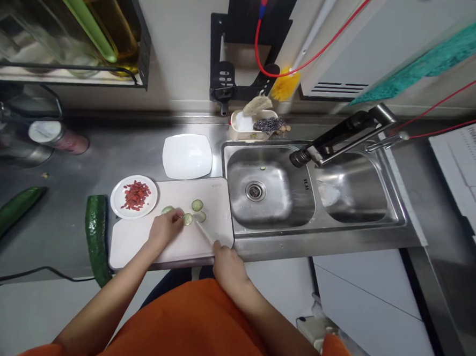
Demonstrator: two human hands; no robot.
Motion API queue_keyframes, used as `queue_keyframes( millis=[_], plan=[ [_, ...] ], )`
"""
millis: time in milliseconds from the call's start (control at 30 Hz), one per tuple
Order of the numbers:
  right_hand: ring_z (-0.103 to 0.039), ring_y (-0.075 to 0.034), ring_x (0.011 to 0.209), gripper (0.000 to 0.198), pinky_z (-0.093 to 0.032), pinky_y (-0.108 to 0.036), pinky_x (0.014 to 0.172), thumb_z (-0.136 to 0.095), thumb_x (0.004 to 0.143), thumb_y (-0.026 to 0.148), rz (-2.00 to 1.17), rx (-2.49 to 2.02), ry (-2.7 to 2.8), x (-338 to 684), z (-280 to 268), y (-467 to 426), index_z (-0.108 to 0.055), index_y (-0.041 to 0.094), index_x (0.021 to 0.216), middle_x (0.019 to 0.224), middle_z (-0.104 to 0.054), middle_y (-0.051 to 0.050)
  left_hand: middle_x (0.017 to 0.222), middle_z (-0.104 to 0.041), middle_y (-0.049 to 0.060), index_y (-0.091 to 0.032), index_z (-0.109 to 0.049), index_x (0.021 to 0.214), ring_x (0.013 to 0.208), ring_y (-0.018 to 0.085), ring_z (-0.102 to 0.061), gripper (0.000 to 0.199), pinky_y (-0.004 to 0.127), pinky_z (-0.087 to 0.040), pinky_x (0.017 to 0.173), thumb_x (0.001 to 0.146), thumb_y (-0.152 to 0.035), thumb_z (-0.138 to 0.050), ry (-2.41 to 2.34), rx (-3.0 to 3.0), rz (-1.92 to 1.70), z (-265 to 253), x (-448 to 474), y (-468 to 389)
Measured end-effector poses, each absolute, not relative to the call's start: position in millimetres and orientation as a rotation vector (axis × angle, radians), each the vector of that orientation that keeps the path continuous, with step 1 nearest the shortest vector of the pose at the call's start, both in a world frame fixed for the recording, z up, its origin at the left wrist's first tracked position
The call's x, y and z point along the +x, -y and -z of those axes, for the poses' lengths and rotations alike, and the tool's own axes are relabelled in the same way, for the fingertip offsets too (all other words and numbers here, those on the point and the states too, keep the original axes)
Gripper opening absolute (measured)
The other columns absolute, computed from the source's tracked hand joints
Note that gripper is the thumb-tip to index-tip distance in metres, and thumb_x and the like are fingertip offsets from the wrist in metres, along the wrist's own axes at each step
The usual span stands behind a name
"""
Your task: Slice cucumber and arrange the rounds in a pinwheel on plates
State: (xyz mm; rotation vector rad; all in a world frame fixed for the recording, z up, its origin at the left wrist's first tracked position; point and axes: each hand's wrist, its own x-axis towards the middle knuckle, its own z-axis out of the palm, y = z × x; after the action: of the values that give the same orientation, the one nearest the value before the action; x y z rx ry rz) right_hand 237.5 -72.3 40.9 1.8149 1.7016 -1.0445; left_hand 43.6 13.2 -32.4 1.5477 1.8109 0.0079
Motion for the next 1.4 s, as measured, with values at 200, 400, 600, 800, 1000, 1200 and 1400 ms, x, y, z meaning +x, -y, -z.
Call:
queue_keyframes(
  millis=[200,400,600,800,1000,1200,1400],
  plan=[
    [-0.064,-0.023,0.092,0.034,-0.043,-0.026,0.068,-0.035,0.085,0.002,1.047,1.779,-1.723,224,-41,69,-0.049,0.016,0.112,0.094,-0.066,-0.013,0.084,-0.065,0.002,-0.025,-0.065,0.093,0.077,0.017,-0.060,0.019,0.025,-0.037,0.067,0.084,-0.025,-0.048,-1.817,1.698,0.009,33,48,-8],
    [-0.064,-0.023,0.093,0.037,-0.044,-0.027,0.069,-0.035,0.083,0.000,1.040,1.773,-1.741,216,-41,67,-0.047,0.016,0.114,0.095,-0.065,-0.013,0.088,-0.065,0.003,-0.023,-0.065,0.092,0.083,0.017,-0.060,0.019,0.025,-0.039,0.072,0.084,-0.022,-0.048,-1.801,1.747,0.012,34,48,-8],
    [-0.062,-0.024,0.096,0.039,-0.044,-0.028,0.072,-0.034,0.083,0.000,1.071,1.769,-1.707,213,-42,65,-0.046,0.015,0.117,0.097,-0.065,-0.014,0.088,-0.064,0.004,-0.023,-0.065,0.092,0.085,0.017,-0.060,0.019,0.026,-0.039,0.073,0.084,-0.021,-0.049,-1.806,1.717,0.030,35,49,-9],
    [-0.062,-0.022,0.097,0.039,-0.043,-0.027,0.073,-0.034,0.082,-0.001,1.115,1.800,-1.669,210,-39,65,-0.048,0.016,0.114,0.099,-0.065,-0.013,0.087,-0.064,0.003,-0.023,-0.065,0.092,0.082,0.017,-0.059,0.018,0.026,-0.039,0.071,0.083,-0.021,-0.049,-1.809,1.720,0.005,37,48,-9],
    [-0.062,-0.023,0.097,0.041,-0.042,-0.027,0.071,-0.033,0.080,-0.003,1.129,1.804,-1.672,208,-38,67,-0.049,0.014,0.114,0.096,-0.066,-0.013,0.084,-0.064,0.003,-0.022,-0.064,0.087,0.079,0.017,-0.059,0.016,0.026,-0.039,0.070,0.081,-0.019,-0.050,-1.811,1.729,-0.021,37,49,-12],
    [-0.064,-0.022,0.090,0.037,-0.039,-0.026,0.067,-0.036,0.078,-0.003,1.128,1.769,-1.658,226,-44,79,-0.051,0.015,0.107,0.094,-0.067,-0.013,0.072,-0.063,0.000,-0.022,-0.062,0.078,0.068,0.015,-0.058,0.010,0.024,-0.037,0.064,0.079,-0.023,-0.052,-1.801,1.651,-0.087,30,44,-12],
    [-0.064,-0.022,0.088,0.033,-0.037,-0.026,0.066,-0.038,0.079,-0.002,1.128,1.763,-1.675,237,-44,82,-0.052,0.016,0.103,0.093,-0.068,-0.012,0.071,-0.066,-0.002,-0.022,-0.063,0.078,0.067,0.014,-0.058,0.015,0.023,-0.039,0.065,0.077,-0.035,-0.055,-1.906,1.474,-0.213,23,10,-17]
  ],
)
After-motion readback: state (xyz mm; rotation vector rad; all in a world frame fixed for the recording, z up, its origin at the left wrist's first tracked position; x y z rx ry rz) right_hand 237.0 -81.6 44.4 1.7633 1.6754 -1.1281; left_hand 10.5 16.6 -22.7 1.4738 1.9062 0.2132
